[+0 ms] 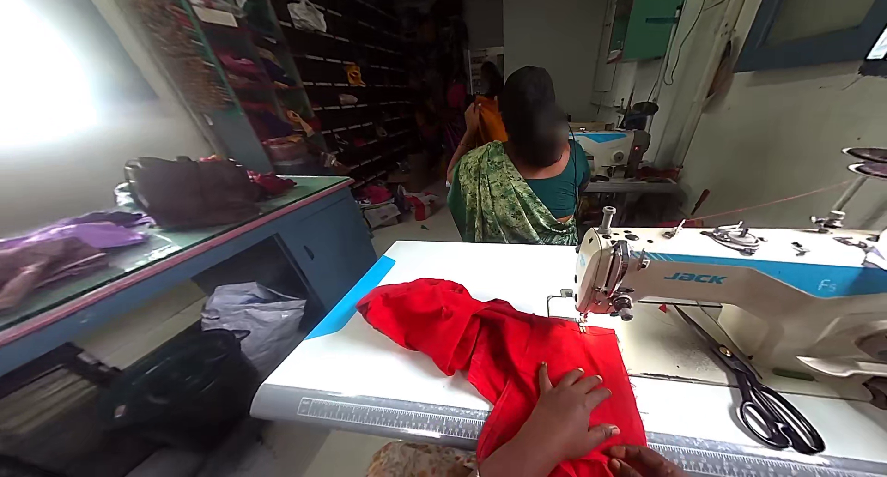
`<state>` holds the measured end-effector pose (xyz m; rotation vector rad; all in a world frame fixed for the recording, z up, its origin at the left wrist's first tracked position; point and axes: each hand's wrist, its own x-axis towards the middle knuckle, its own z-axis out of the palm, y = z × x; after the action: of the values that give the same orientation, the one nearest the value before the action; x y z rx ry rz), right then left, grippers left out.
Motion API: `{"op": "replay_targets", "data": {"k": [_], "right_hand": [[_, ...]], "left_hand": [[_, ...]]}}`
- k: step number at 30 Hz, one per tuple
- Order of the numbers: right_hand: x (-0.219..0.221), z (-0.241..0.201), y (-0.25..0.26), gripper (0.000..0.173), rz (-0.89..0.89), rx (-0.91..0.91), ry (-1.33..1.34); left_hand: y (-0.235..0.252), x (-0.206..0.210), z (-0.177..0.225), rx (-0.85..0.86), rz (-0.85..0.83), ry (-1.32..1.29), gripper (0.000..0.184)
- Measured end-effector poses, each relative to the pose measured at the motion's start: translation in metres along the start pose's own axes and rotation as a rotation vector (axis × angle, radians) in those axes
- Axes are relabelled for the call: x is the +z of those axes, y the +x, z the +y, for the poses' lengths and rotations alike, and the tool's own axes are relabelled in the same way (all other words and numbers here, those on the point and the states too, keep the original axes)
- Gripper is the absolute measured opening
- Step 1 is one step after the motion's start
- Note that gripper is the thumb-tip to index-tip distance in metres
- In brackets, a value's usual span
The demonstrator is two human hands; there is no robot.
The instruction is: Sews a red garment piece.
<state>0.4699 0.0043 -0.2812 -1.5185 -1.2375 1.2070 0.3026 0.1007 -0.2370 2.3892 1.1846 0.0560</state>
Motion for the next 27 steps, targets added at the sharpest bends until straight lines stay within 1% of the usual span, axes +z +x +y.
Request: {"op": "replay_targets", "data": {"k": [6, 15, 19, 23, 27], "right_hand": [[0.001, -0.01, -0.002, 0.013, 0.04, 0.115, 0.066], [-0.003, -0.023, 0.005, 0.012, -0.023, 0.23, 0.192], [-0.001, -0.027, 0.007, 0.015, -0.058, 0.244, 0.221], [0.003, -0.028, 0.01, 0.02, -0.088, 0.254, 0.272], [0.006, -0.029, 0.015, 0.025, -0.117, 0.244, 0.297]], "left_hand": [[0.0, 0.007, -0.004, -0.02, 0.004, -0.002, 0.057], [0.002, 0.001, -0.01, -0.05, -0.008, -0.026, 0.061], [0.003, -0.002, -0.017, -0.088, 0.018, -0.063, 0.07], [0.003, -0.004, -0.028, -0.073, 0.068, -0.083, 0.073], [0.007, -0.01, -0.034, -0.057, 0.1, -0.098, 0.072]]}}
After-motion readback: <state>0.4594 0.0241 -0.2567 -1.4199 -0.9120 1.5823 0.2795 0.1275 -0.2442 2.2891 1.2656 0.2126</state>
